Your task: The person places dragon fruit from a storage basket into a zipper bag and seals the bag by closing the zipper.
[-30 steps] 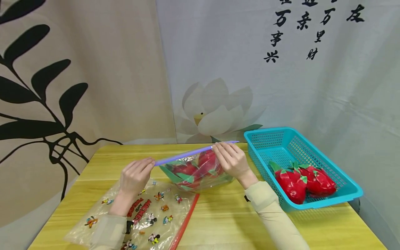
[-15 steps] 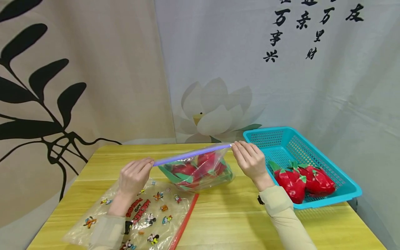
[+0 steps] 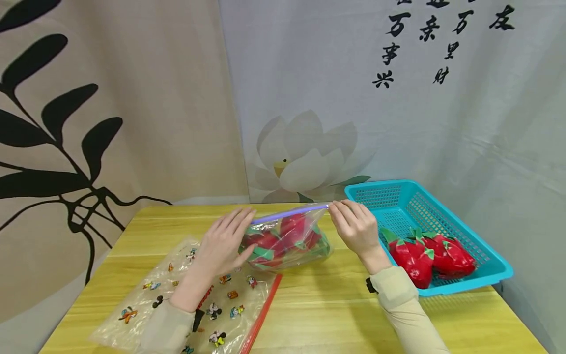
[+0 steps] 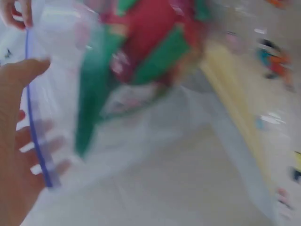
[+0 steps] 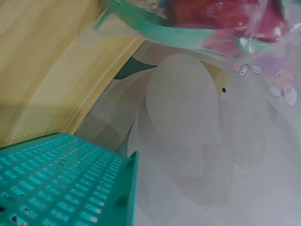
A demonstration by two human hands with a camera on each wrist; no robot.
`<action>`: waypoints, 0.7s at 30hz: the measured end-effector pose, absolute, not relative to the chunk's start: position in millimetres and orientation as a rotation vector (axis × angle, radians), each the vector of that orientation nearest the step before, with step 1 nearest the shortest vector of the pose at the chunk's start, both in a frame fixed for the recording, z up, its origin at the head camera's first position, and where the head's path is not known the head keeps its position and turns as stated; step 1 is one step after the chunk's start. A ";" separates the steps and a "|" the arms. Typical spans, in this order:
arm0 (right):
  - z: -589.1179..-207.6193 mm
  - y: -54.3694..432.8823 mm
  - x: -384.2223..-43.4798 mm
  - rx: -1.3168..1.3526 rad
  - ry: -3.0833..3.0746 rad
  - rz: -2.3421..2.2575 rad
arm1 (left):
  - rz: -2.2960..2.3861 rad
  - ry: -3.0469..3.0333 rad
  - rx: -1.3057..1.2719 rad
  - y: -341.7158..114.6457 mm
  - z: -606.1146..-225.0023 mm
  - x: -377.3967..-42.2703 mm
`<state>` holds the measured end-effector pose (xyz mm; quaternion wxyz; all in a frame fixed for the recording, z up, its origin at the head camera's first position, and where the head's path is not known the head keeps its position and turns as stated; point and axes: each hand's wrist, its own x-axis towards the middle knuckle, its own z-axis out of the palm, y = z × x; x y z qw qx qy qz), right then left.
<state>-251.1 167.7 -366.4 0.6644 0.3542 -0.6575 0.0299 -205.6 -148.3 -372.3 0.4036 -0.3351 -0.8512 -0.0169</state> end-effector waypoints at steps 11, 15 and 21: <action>-366.2 177.4 -229.8 0.798 -1.713 0.134 | 0.188 -2.539 -0.803 -94.4 -388.4 -200.3; -374.6 190.2 -223.8 0.680 -1.949 0.147 | 0.232 -2.490 -0.782 -90.4 -398.2 -199.7; -392.6 208.1 -214.2 0.379 -2.425 0.061 | 0.247 -2.434 -0.776 -87.8 -403.6 -203.0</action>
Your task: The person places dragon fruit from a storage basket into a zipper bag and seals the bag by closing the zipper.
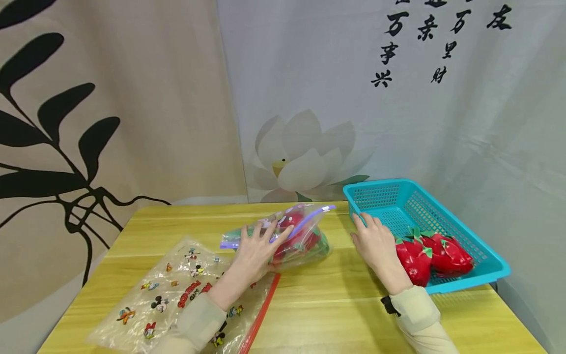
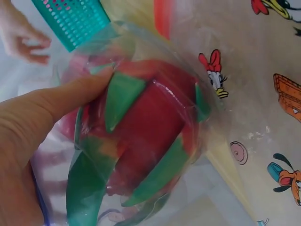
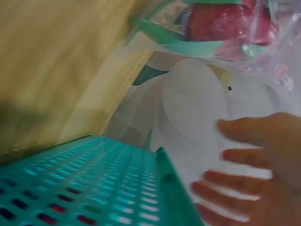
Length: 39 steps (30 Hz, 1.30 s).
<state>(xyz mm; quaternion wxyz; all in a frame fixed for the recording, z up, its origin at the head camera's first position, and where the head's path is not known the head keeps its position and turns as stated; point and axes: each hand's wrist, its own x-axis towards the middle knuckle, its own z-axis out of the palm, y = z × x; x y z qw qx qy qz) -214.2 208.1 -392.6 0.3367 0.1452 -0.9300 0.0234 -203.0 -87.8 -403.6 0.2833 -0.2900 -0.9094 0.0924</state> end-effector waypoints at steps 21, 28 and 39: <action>-419.1 228.3 -211.7 0.254 -2.651 0.171 | 0.271 -2.352 -0.646 -110.1 -418.1 -254.0; -421.3 229.8 -212.2 0.237 -2.656 0.170 | 0.206 -2.415 -0.586 -139.0 -418.4 -265.4; -420.4 232.8 -210.1 0.245 -2.651 0.206 | 0.189 -2.549 -0.513 -204.0 -407.3 -277.7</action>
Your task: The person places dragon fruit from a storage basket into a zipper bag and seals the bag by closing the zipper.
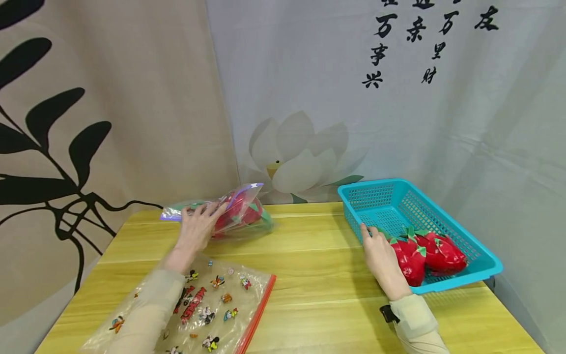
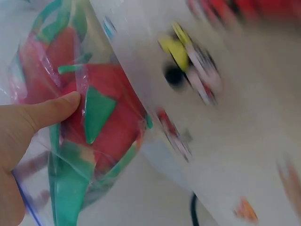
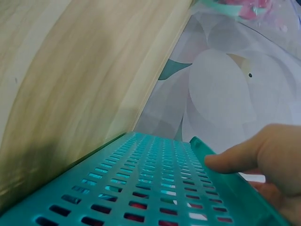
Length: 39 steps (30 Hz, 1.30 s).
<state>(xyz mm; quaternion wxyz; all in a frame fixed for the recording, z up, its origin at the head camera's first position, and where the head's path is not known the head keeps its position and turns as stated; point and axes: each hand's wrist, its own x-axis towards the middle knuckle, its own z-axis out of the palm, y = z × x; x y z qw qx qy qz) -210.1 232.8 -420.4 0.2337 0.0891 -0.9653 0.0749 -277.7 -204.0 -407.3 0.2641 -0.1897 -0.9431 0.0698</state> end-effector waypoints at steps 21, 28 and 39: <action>-417.7 231.4 -211.1 0.217 -2.687 0.258 | 0.067 -2.520 -0.229 -342.2 -417.9 -251.9; -417.2 231.3 -210.3 0.211 -2.679 0.265 | 0.110 -2.585 -0.245 -347.9 -430.1 -239.1; -418.4 232.6 -210.7 0.240 -2.659 0.276 | 0.141 -2.704 -0.371 -335.3 -426.2 -208.1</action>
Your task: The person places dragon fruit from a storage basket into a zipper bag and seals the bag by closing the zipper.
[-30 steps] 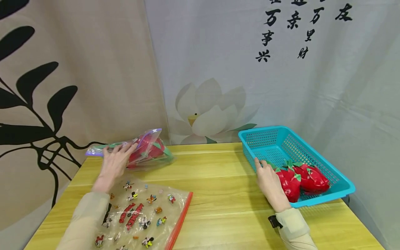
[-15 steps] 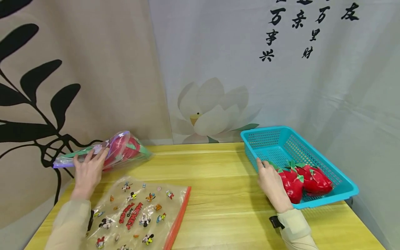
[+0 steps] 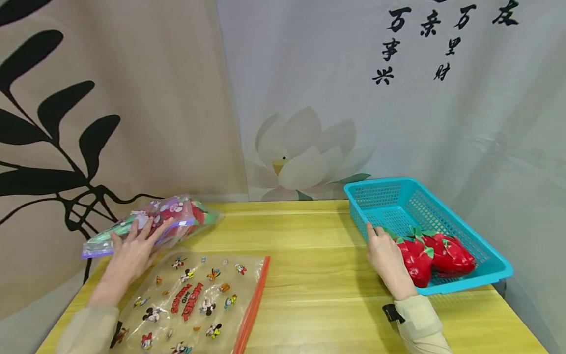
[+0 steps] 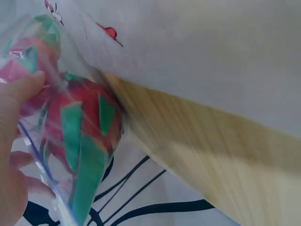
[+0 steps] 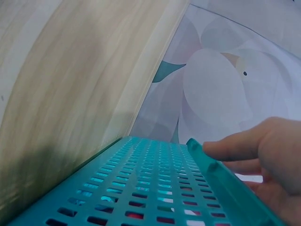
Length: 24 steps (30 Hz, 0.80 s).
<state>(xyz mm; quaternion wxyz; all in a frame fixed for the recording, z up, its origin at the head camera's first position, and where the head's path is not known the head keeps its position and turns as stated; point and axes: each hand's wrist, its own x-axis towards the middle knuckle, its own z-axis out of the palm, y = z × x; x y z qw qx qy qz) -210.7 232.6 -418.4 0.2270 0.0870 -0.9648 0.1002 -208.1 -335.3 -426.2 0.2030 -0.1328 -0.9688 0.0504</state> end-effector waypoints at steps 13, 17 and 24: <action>-418.8 231.3 -209.5 0.241 -2.644 0.270 | 0.080 -2.880 -0.392 -335.4 -437.5 -207.2; -418.7 231.7 -209.4 0.244 -2.644 0.273 | 0.040 -2.971 -0.373 -320.6 -430.5 -200.6; -418.3 232.5 -209.0 0.237 -2.661 0.276 | -0.032 -3.117 -0.265 -249.0 -400.0 -172.9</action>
